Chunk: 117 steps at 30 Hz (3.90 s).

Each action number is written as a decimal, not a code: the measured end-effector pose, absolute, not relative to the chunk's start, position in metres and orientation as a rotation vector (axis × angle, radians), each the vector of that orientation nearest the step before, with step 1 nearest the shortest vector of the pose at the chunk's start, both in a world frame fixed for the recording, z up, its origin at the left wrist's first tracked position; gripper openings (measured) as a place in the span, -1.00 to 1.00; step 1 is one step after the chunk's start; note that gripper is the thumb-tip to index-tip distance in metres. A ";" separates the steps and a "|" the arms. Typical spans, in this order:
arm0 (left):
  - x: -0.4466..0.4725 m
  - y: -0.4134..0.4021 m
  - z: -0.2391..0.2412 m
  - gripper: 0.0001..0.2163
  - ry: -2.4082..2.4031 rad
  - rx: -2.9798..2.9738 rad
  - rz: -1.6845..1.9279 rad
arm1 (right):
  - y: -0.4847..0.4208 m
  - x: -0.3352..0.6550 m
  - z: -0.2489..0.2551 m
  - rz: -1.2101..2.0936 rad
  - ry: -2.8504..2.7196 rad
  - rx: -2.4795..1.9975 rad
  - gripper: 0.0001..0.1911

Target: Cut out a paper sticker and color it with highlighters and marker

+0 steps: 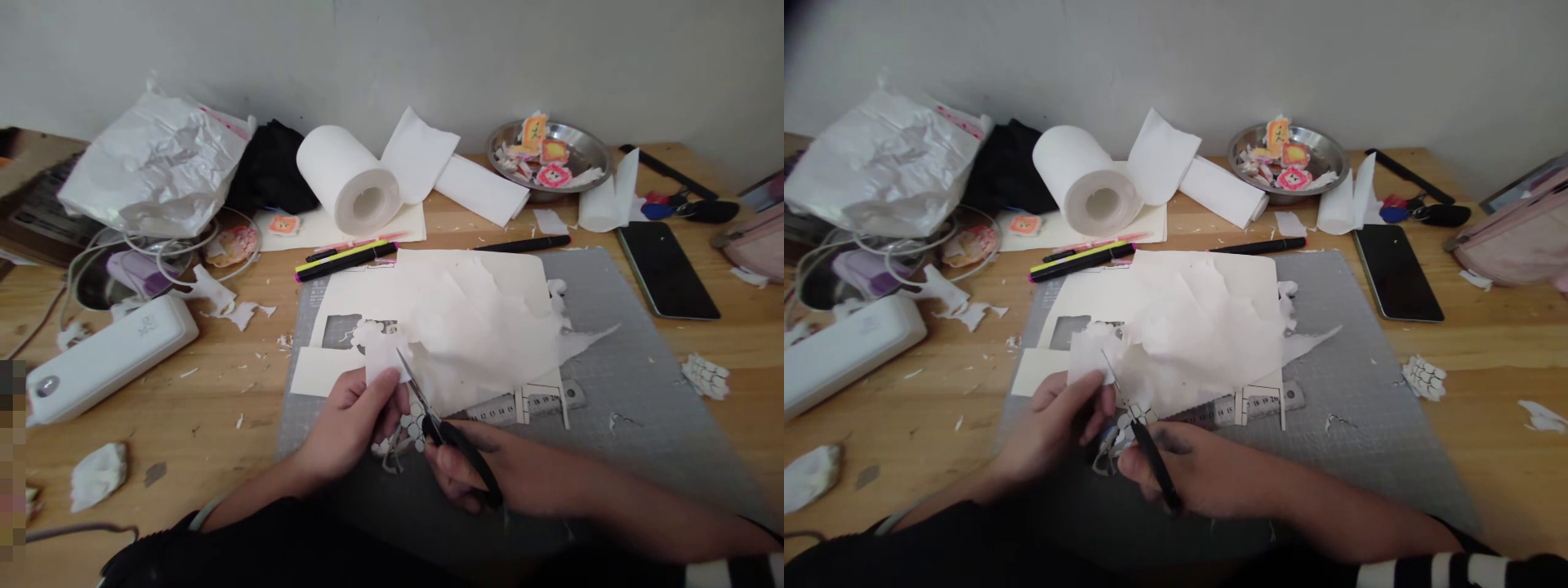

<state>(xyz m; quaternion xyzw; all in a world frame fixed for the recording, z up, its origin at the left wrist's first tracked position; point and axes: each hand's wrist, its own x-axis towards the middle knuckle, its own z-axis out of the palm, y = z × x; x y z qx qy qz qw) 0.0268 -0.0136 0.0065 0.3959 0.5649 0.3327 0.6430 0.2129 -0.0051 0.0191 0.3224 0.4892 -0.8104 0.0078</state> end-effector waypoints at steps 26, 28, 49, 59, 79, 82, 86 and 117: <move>0.025 -0.016 0.003 -0.62 1.184 0.921 0.757 | -0.005 0.212 0.018 -2.621 1.493 0.989 -0.43; 0.026 -0.017 0.003 -0.62 1.195 0.920 0.760 | -0.005 0.214 0.015 -2.680 1.506 0.897 -0.39; 0.028 -0.012 0.009 -0.63 1.242 1.000 0.691 | -0.007 0.215 0.014 -2.662 1.538 0.906 -0.41; 0.027 -0.014 0.005 -0.60 1.148 1.016 0.694 | -0.003 0.212 0.018 -2.632 1.557 0.868 -0.35; 0.028 -0.013 0.009 -0.62 1.168 1.032 0.684 | -0.003 0.214 0.014 -2.633 1.593 0.829 -0.34; 0.028 -0.014 0.009 -0.63 1.157 1.028 0.677 | -0.004 0.212 0.018 -2.637 1.502 0.927 -0.35; 0.027 -0.014 0.009 -0.64 1.179 1.033 0.673 | -0.007 0.210 0.020 -2.601 1.457 1.035 -0.36; 0.028 -0.012 0.012 -0.62 1.180 1.033 0.667 | -0.004 0.214 0.016 -2.527 1.664 0.856 -0.38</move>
